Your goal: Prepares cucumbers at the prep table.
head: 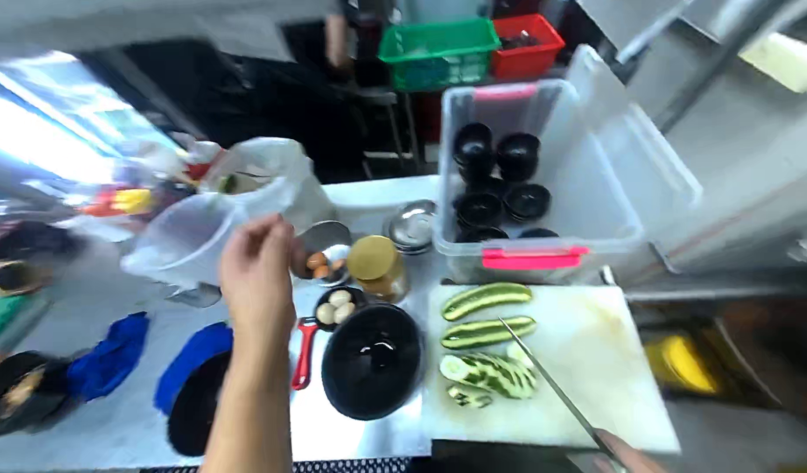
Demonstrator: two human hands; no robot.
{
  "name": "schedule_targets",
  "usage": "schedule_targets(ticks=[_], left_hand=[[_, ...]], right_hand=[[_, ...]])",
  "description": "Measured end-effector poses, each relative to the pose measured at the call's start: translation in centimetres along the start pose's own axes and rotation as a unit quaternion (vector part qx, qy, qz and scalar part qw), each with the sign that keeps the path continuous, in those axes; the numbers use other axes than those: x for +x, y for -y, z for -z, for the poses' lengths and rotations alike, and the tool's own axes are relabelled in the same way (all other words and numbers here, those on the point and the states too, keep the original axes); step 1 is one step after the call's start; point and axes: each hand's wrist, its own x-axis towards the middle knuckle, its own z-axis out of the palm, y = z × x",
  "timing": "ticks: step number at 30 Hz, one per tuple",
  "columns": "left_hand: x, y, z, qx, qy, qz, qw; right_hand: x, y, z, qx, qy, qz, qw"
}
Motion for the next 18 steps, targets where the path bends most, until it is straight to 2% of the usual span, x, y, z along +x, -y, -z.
schedule_targets(ticks=[2, 4, 7, 10, 14, 18], left_hand=[[-9.4, 1.9, -3.1, 0.07, 0.092, -0.087, 0.989], [-17.4, 4.5, -5.9, 0.118, 0.189, -0.171, 0.96], [-24.7, 7.1, -10.8, 0.119, 0.325, -0.224, 0.911], [-26.8, 7.3, -15.9, 0.207, 0.391, -0.245, 0.863], [-26.2, 5.1, -22.2, 0.366, 0.476, -0.169, 0.781], [-26.6, 6.7, -23.9, 0.448, 0.458, -0.164, 0.751]], right_hand=[[-1.6, -1.3, 0.3, -0.007, -0.008, -0.031, 0.999], [-3.1, -2.5, 0.9, -0.011, -0.017, -0.054, 0.998], [-4.0, -4.6, 2.4, 0.0, 0.012, -0.107, 0.994], [-3.6, -7.3, 3.9, 0.066, 0.108, -0.179, 0.976], [-2.1, -10.2, 4.6, 0.164, 0.225, -0.215, 0.936], [-0.4, -11.5, 4.6, 0.26, 0.284, -0.189, 0.903]])
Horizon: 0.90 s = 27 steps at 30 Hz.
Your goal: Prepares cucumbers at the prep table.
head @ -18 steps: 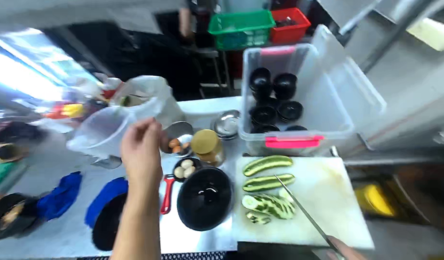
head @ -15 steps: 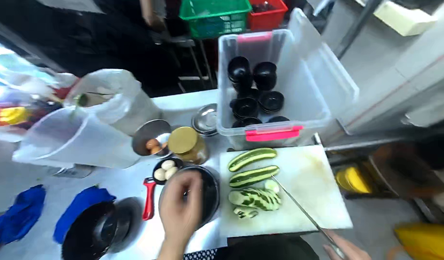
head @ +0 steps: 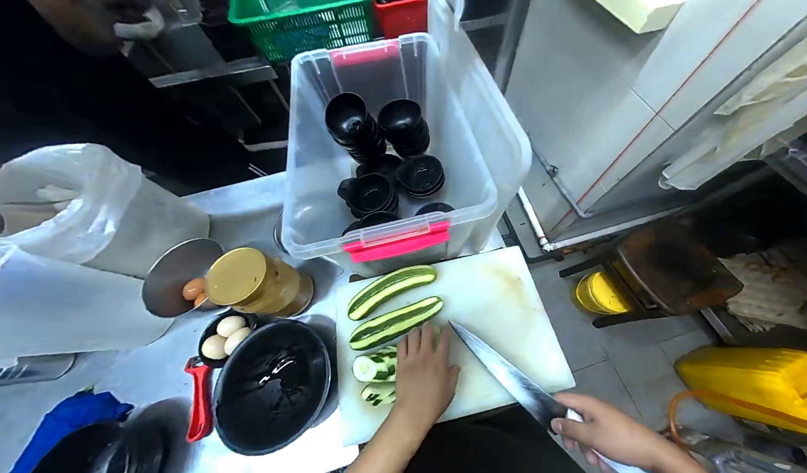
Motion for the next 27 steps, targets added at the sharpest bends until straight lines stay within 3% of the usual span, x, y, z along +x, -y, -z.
schedule_targets(ticks=[7, 14, 19, 22, 24, 27], left_hand=[[1.7, -1.5, -0.5, 0.09, -0.029, 0.064, 0.993], [1.8, -0.6, -1.1, 0.139, -0.109, 0.009, 0.984], [2.1, 0.1, -1.0, 0.063, -0.157, -0.029, 0.985], [2.0, 0.2, -0.3, -0.116, -0.174, -0.013, 0.978], [1.7, -0.6, 0.8, -0.322, -0.179, 0.045, 0.929], [0.7, -2.7, 3.1, -0.614, -0.197, 0.087, 0.759]], right_hand=[[1.7, -1.0, 1.7, 0.017, 0.026, -0.005, 1.0], [1.9, -1.9, 3.6, -0.001, -0.001, -0.003, 1.0], [1.7, -2.0, 3.9, -0.022, -0.005, 0.028, 0.999], [1.9, -2.2, 4.0, -0.033, -0.017, 0.044, 0.998], [2.0, -2.4, 4.0, -0.035, -0.023, 0.048, 0.998], [2.2, -2.5, 4.0, -0.044, -0.034, 0.046, 0.997]])
